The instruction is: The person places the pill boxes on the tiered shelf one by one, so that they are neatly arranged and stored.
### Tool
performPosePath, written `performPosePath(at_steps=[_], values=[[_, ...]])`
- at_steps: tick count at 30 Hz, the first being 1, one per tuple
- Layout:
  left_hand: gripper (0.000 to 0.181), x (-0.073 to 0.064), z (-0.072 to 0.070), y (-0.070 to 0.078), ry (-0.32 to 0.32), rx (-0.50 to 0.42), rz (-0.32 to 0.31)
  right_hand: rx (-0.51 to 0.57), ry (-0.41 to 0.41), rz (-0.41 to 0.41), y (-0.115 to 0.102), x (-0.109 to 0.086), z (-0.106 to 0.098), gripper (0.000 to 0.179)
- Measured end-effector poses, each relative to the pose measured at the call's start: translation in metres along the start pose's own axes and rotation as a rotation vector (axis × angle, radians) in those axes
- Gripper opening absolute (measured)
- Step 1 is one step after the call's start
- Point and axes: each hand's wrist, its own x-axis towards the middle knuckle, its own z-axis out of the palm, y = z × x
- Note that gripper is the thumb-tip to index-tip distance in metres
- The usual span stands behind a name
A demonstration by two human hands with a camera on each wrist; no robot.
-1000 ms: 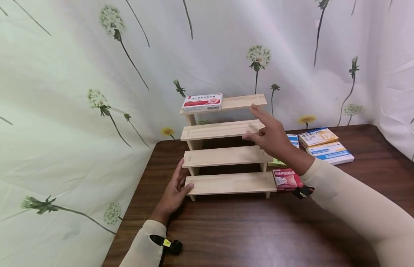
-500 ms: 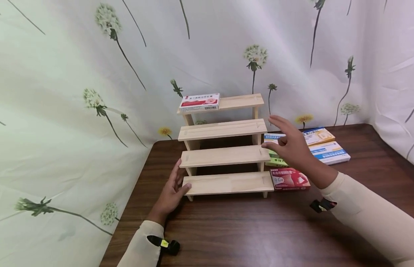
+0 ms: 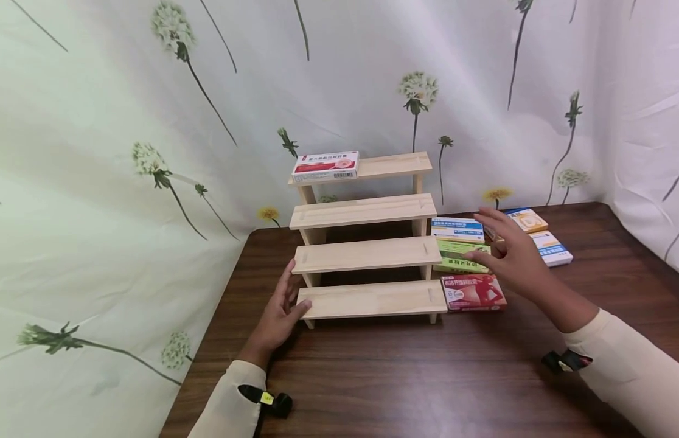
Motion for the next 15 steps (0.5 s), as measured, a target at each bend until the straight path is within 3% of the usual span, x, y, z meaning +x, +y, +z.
performPosePath(at_steps=[8, 15], values=[[0.097, 0.001, 0.000, 0.001, 0.001, 0.005, 0.004, 0.039, -0.155, 0.137, 0.025, -0.022, -0.009, 0.079], [0.098, 0.000, -0.002, 0.001, -0.020, 0.006, -0.005, 0.060, -0.272, 0.144, 0.041, -0.034, -0.011, 0.072]])
